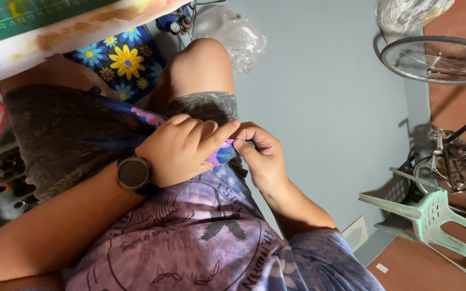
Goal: Applying and trimming masking tape on a figurine to prepare it for painting.
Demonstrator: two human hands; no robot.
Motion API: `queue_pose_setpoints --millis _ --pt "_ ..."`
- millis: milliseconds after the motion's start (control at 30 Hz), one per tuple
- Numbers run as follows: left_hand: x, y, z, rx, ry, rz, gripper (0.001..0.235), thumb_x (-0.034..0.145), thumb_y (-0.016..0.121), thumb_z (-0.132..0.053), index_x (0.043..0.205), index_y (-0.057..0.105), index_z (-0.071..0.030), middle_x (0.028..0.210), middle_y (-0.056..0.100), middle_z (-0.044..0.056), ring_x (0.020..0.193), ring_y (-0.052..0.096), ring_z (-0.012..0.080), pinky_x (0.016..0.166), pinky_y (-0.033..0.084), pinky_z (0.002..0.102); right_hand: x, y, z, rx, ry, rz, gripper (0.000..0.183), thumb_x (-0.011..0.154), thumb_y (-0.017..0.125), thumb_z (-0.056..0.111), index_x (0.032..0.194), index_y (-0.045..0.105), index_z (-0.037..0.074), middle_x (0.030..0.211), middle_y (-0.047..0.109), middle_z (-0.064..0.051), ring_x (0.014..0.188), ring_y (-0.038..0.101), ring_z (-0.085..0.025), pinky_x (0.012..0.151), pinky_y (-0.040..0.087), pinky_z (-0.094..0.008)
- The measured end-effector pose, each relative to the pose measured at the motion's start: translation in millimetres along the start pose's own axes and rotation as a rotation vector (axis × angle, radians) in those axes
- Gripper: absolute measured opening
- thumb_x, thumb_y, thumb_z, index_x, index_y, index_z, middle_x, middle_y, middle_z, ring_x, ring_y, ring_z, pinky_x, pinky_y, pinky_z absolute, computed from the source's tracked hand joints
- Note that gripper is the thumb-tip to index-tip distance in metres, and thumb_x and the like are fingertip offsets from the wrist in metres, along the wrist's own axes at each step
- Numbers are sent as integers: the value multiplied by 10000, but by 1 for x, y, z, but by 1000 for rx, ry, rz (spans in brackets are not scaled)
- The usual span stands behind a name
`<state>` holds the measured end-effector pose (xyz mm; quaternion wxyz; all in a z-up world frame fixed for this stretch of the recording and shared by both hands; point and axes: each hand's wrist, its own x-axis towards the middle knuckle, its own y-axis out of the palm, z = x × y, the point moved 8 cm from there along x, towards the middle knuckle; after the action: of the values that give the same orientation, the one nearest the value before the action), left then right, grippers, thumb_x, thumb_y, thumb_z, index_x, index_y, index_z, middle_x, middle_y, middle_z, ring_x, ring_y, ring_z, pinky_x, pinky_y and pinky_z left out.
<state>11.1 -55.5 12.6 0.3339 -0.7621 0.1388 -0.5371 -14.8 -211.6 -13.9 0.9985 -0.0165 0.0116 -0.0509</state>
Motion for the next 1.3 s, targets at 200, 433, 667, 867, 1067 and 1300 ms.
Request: queue_pose_setpoints --millis 200,433,667,867,1067,1300 --pt "-1 2 0 14 8 24 1015 549 873 -378 1463 542 -87 934 586 82 725 579 214 745 562 372 -1 0 1 -3 10 -27 99 945 662 -13 850 640 7 850 600 -92 823 511 -153 750 433 -278" --pt "0 2 -1 14 1 37 1031 541 880 -380 1470 534 -93 924 586 81 716 578 215 740 564 373 -2 -1 -4 -10 7 -22 99 941 665 -19 847 643 1 846 596 -94 817 507 -154 743 434 -280" --pt "-2 8 5 -123 -95 34 943 584 857 -370 1436 562 -93 928 630 66 777 644 217 824 567 384 5 -4 -8 172 -25 -8 100 972 614 12 876 589 -1 855 583 -130 841 573 -203 730 446 -289" --pt "-13 21 21 -489 -205 120 794 607 911 -385 1273 607 -80 919 694 77 847 708 264 912 549 427 12 3 9 282 -68 63 100 965 603 -3 872 567 -6 840 571 -171 840 614 -276 710 455 -323" --pt "-13 22 23 -822 -246 202 728 633 935 -234 1241 584 -40 1146 656 146 1115 649 332 1078 449 489 11 12 25 188 -156 139 90 946 642 -19 875 586 -15 867 579 -172 836 587 -259 729 462 -329" --pt "-6 2 16 -1009 -271 188 604 674 918 -211 1168 601 -65 1162 648 81 1172 631 278 1189 360 487 -3 12 33 250 -259 135 118 912 681 -35 873 570 -44 877 584 -230 808 625 -324 724 530 -405"
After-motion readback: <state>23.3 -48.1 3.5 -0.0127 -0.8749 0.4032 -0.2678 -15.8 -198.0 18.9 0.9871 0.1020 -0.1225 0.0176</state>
